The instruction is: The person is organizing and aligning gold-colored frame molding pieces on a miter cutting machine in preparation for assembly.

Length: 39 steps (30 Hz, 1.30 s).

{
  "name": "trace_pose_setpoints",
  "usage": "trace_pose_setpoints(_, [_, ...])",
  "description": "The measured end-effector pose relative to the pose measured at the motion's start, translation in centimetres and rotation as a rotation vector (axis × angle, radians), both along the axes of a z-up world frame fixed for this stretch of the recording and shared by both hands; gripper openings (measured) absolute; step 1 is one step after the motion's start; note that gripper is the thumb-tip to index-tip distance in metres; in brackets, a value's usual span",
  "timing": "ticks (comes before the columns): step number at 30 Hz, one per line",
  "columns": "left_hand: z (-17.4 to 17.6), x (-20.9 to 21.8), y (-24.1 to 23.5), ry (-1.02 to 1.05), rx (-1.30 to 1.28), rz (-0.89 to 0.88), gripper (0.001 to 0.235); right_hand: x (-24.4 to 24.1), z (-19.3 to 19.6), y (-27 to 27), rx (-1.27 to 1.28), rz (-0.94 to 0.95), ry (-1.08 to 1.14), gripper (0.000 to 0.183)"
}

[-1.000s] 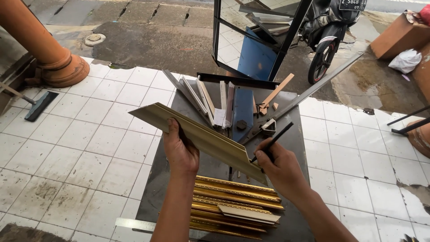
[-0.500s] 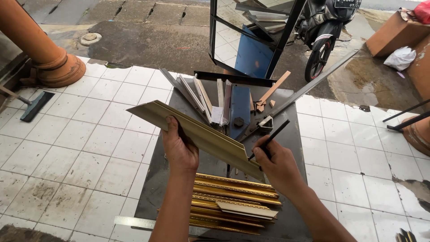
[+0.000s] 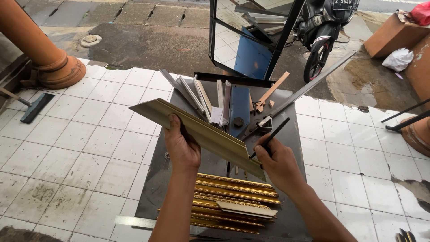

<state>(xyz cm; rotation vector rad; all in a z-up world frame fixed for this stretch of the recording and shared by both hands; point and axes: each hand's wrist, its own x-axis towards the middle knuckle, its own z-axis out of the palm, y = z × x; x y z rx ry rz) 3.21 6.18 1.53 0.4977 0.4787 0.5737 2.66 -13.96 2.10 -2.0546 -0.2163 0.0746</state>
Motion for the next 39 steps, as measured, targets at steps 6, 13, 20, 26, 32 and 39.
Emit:
trace_pose_setpoints(6, [0.0, 0.0, -0.1, 0.006, 0.004, 0.003, 0.030, 0.1, 0.0, 0.1, -0.020, -0.010, -0.003, 0.019])
trace_pose_setpoints(13, [-0.2, 0.3, -0.3, -0.001, 0.013, -0.009, 0.032, -0.2, 0.3, 0.0, -0.035, -0.053, -0.002, 0.018])
trace_pose_setpoints(20, [-2.0, 0.9, -0.7, 0.034, 0.010, -0.033, 0.035, 0.4, -2.1, -2.1, 0.488, -0.058, 0.290, 0.011])
trace_pose_setpoints(26, [-6.3, 2.0, -2.5, 0.097, -0.001, -0.127, 0.035, 0.9, -9.4, -8.8, 0.206, -0.294, 0.469, 0.025])
trace_pose_setpoints(32, [-13.3, 2.1, -6.7, 0.189, 0.010, -0.310, 0.028, -3.4, -17.3, -13.5, -0.786, -0.122, 0.840, 0.039])
trace_pose_setpoints(39, [-16.1, 1.8, -12.3, 0.290, 0.020, -0.536, 0.023, -3.0, -13.7, -13.3, -0.477, -0.244, 0.798, 0.044])
